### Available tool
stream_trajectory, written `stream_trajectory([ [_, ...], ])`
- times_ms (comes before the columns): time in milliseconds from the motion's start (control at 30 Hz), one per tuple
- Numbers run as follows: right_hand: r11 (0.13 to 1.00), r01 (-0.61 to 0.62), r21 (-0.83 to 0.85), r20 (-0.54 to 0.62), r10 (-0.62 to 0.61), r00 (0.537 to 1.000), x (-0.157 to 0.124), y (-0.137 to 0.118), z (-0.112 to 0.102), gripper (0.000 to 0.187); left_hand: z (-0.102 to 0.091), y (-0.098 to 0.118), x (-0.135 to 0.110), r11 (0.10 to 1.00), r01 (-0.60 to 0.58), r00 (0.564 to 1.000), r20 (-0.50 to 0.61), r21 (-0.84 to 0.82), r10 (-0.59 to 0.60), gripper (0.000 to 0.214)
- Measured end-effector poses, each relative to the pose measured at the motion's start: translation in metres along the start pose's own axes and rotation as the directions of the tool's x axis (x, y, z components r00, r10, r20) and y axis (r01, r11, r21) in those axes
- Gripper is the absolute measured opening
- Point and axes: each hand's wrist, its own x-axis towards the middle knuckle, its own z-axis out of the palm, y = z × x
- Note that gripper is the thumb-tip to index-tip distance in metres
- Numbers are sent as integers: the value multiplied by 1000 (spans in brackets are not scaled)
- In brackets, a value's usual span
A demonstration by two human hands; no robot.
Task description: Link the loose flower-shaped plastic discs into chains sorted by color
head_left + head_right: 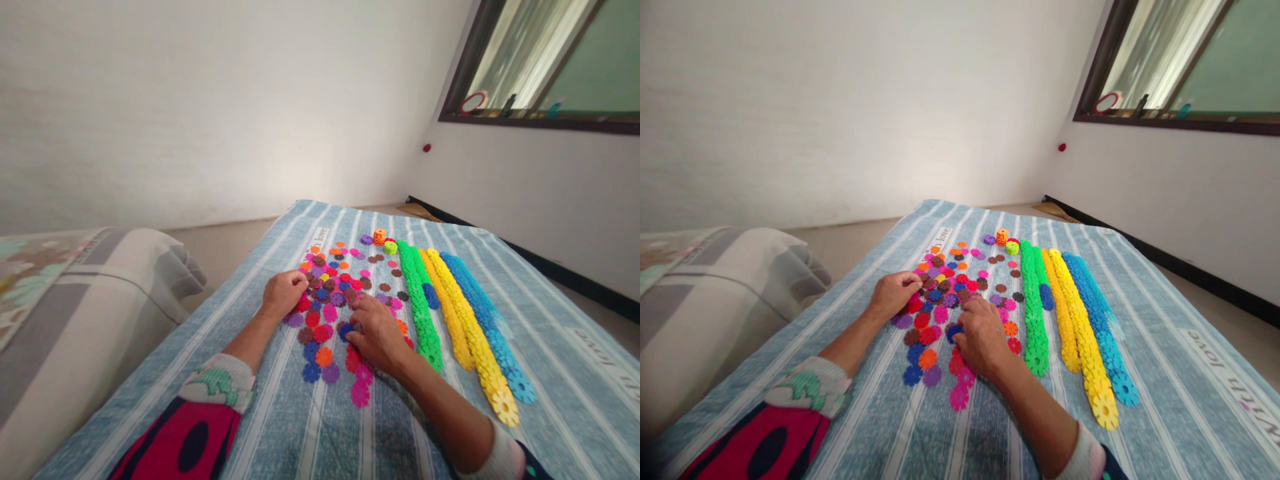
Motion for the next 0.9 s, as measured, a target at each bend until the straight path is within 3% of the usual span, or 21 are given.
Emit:
stream_trajectory([
  [233,995,14,94,-69,-8,998,-1,-4,1,21,-2,1,1,1000,-14,1000,6,-5,14,28],
  [367,996,0,91,-108,10,994,2,6,-17,20,-4,-1,5,1000,-13,1000,17,16,12,28],
  [667,953,-293,-77,-256,265,930,-21,115,-106,8,-6,0,7,999,7,1000,21,38,-8,27],
  [767,925,-357,-132,-240,320,917,-30,139,-113,7,-7,0,7,999,12,1000,25,48,-13,28],
  [900,908,-373,-192,-178,342,923,-32,153,-107,7,-6,-1,8,998,17,1000,23,64,-18,27],
])
